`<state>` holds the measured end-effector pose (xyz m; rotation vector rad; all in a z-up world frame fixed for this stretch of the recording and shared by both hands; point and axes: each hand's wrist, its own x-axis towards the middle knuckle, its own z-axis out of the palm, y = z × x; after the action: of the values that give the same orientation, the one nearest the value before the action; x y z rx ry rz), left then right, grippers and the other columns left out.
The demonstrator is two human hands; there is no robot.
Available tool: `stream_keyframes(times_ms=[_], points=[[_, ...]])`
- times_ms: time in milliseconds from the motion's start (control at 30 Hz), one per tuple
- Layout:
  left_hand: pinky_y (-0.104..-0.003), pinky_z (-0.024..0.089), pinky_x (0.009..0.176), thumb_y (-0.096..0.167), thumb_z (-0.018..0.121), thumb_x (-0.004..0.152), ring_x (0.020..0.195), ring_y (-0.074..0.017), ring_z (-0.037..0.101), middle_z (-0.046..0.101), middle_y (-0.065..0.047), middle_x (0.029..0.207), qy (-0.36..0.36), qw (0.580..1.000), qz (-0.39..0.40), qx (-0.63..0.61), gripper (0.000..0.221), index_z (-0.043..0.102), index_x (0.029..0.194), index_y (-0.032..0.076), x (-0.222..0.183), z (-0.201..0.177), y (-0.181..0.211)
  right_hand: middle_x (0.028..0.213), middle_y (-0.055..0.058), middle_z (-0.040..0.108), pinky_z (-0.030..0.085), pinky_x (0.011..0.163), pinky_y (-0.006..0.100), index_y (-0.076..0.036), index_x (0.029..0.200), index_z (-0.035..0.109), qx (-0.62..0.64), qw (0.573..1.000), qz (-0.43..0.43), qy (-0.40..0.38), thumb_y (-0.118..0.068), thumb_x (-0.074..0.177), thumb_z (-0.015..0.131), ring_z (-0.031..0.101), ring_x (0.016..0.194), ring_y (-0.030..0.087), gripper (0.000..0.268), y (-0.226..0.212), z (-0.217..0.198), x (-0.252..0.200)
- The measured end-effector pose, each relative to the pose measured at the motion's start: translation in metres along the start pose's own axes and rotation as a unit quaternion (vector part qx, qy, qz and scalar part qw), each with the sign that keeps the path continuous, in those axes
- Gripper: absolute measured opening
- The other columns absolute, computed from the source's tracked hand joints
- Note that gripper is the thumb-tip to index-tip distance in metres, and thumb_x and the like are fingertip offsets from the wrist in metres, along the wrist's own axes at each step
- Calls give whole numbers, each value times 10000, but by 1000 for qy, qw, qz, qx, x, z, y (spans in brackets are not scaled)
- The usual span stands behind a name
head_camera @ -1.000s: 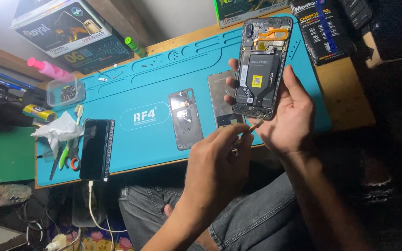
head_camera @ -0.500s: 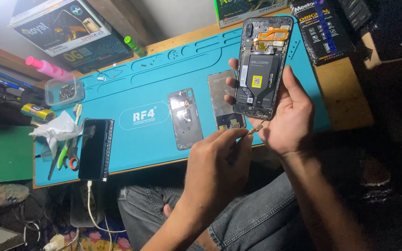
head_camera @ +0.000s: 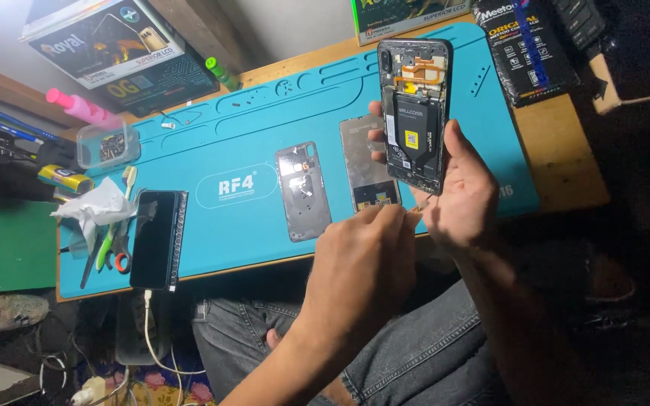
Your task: Cleaning adhesive residue from the frame of a disassembled smartphone using a precision metal tool.
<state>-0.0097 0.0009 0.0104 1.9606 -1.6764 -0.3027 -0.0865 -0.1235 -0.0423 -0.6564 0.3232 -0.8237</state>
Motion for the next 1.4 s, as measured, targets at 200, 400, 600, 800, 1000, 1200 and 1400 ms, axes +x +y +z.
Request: stream_keyframes(times_ms=[200,400,600,800,1000,1200,1400], points=[[-596,470,545,234,651,1048,750,-520,617,631,-205,988,-72,992,-95,-34,205,524,1135,98,2,-8,13,1569,237,606,543,1101,406,21,1561,499,0,1000,-7,13,-454,1054,455,654,1297,294,696,-1,4,-4],[-635,423,474,336,570,1139,605,-569,614,699,-234,690,-56,992,-105,38,413,598,819,77,3,5,8,1540,218,645,578,1052,377,21,1512,549,-53,997,-31,39,-480,1029,464,696,1253,274,701,-3,13,-5],[-582,425,487,178,615,1061,640,-523,605,671,-137,908,-47,994,-95,-18,156,520,961,104,3,2,9,1583,247,596,568,1091,404,10,1591,473,-16,999,-26,17,-453,1070,422,666,1296,304,699,-2,4,-2],[-611,434,527,312,623,1040,716,-542,618,685,-181,859,-58,991,-115,-22,261,580,898,98,3,3,3,1579,236,603,555,1083,382,2,1594,478,-1,999,-13,32,-450,1053,452,665,1289,288,705,-1,6,-2],[-614,394,530,297,533,1110,625,-534,602,677,-211,679,-76,989,-120,-29,395,570,787,73,4,2,-4,1540,239,627,585,1064,390,31,1554,502,-31,999,-34,28,-446,1065,441,684,1282,305,686,5,3,0],[-581,343,526,273,582,1100,584,-524,519,610,-194,623,-20,995,-74,-67,407,489,755,79,6,9,-14,1549,253,614,575,1076,414,37,1570,484,-12,999,-36,27,-438,1063,454,679,1277,322,696,8,-3,4],[-592,447,562,186,614,1001,752,-522,654,727,-143,970,-69,988,-112,-81,110,616,1096,129,9,3,-10,1577,243,598,556,1088,400,20,1597,465,-16,999,-25,34,-451,1057,437,654,1307,311,717,4,2,1]])
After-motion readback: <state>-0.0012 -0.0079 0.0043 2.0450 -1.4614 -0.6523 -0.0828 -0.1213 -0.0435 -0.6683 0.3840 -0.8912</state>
